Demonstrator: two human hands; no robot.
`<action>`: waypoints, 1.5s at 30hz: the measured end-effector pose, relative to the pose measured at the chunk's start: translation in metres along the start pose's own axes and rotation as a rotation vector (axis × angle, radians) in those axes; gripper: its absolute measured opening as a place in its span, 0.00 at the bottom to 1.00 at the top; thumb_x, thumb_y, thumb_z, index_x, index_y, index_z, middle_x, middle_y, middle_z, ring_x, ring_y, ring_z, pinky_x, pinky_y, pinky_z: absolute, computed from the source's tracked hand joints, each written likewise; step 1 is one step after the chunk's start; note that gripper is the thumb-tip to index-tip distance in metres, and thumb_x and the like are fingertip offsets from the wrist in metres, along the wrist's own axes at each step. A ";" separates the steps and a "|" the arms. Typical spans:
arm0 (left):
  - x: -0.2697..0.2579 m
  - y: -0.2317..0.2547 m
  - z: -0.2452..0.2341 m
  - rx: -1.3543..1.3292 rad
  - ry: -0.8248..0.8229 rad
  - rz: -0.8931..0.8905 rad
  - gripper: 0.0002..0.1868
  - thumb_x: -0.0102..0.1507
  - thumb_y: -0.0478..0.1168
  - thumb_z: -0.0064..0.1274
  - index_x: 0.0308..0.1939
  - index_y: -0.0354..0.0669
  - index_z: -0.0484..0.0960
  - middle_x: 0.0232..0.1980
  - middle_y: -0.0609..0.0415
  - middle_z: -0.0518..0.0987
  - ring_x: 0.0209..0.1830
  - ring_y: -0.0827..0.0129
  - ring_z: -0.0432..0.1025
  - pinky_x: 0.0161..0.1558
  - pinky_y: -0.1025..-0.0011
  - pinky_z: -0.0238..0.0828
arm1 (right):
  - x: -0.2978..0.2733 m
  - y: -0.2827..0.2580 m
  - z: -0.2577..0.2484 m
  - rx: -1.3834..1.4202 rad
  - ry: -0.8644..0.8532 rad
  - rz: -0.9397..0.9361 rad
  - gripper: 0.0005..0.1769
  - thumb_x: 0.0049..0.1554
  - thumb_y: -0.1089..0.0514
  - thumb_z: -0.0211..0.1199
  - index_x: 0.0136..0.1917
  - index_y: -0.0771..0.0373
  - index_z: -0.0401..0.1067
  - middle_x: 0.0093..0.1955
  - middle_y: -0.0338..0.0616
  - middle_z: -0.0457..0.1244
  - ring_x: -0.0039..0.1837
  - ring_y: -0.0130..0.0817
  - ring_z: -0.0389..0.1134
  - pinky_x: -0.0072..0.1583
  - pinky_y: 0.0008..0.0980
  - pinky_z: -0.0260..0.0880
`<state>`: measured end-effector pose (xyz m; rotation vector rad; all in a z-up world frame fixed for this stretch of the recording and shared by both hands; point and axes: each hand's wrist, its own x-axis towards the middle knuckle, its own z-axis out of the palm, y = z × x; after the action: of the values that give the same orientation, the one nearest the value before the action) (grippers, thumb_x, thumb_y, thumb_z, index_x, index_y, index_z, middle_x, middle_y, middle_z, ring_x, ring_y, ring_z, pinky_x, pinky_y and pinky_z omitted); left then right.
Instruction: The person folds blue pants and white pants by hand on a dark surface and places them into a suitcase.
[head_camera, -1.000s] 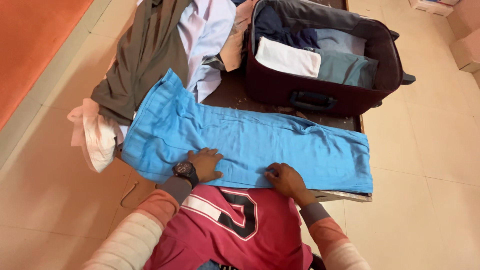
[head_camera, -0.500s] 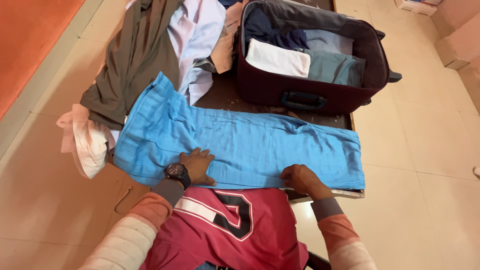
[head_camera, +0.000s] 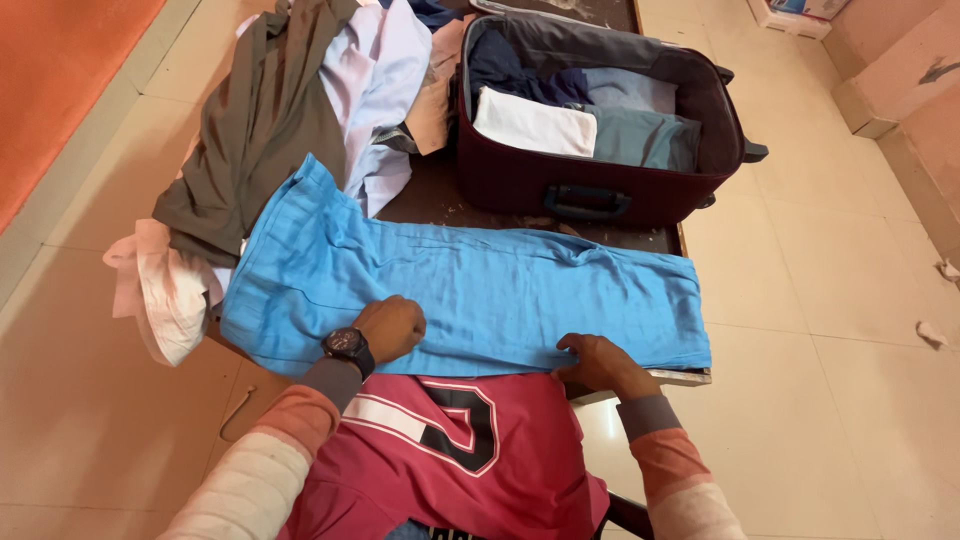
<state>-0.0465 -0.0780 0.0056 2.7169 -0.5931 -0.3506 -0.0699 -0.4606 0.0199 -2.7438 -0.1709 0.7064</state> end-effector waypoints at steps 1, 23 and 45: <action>0.001 0.001 -0.002 -0.036 0.034 -0.021 0.08 0.59 0.41 0.55 0.37 0.48 0.89 0.44 0.50 0.85 0.48 0.55 0.78 0.52 0.59 0.75 | -0.001 -0.002 -0.001 0.001 0.022 -0.015 0.35 0.47 0.45 0.76 0.64 0.57 0.73 0.60 0.50 0.69 0.62 0.48 0.71 0.61 0.40 0.71; -0.003 -0.001 -0.006 -0.029 0.331 0.101 0.14 0.54 0.33 0.55 0.43 0.47 0.85 0.41 0.50 0.84 0.45 0.52 0.77 0.47 0.53 0.71 | 0.022 0.006 0.005 -0.020 0.327 -0.185 0.19 0.62 0.46 0.59 0.41 0.62 0.77 0.38 0.56 0.69 0.44 0.59 0.70 0.47 0.52 0.68; -0.011 -0.025 -0.043 -0.098 0.756 -0.016 0.11 0.54 0.32 0.57 0.40 0.46 0.85 0.40 0.52 0.82 0.43 0.53 0.75 0.45 0.57 0.72 | 0.014 0.081 -0.021 -0.026 0.554 0.314 0.14 0.59 0.49 0.64 0.57 0.44 0.82 0.54 0.47 0.71 0.58 0.51 0.71 0.58 0.51 0.70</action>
<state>-0.0342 -0.0397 0.0371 2.4848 -0.3172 0.6081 -0.0442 -0.5403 0.0053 -2.8974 0.3785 -0.0113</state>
